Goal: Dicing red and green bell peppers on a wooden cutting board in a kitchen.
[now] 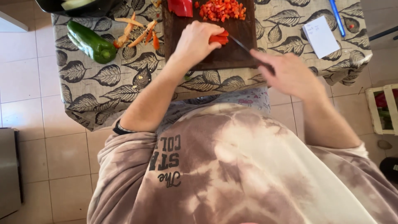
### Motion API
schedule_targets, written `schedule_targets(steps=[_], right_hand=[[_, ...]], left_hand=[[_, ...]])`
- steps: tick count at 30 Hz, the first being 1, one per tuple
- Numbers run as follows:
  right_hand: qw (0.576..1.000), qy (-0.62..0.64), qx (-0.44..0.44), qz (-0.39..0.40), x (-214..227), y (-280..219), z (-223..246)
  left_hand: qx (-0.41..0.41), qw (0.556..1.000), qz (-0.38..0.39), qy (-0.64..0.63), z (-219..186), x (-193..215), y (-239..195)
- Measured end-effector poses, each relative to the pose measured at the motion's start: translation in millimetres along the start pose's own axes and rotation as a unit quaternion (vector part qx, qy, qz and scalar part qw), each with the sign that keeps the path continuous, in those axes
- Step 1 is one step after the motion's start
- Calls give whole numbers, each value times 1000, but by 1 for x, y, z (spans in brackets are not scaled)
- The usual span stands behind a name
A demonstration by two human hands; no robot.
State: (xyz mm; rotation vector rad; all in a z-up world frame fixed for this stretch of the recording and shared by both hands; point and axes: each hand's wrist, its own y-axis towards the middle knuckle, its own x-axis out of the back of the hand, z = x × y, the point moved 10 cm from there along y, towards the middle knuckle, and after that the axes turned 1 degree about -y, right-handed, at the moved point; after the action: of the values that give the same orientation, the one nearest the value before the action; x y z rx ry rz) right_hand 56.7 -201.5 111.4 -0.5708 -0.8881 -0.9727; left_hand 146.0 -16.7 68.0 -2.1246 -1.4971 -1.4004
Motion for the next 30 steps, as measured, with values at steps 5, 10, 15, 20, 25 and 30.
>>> schedule_targets(steps=[5,10,15,20,25,30], right_hand=[[959,-231,156,-45,13,0,-25],[956,-271,115,4,14,26,-29],[947,-284,151,18,-2,44,-20],[947,-281,152,36,-19,59,-21],[945,-270,181,24,-10,49,-12],[927,-346,129,58,14,22,-21]], left_hand=[[-124,991,11,-56,-12,17,2],[-85,989,23,-116,7,7,0],[-39,993,21,-114,13,3,3],[-17,996,33,-80,12,-1,4],[-36,997,12,-68,15,-5,1],[-45,995,-18,-87,18,-3,-2]])
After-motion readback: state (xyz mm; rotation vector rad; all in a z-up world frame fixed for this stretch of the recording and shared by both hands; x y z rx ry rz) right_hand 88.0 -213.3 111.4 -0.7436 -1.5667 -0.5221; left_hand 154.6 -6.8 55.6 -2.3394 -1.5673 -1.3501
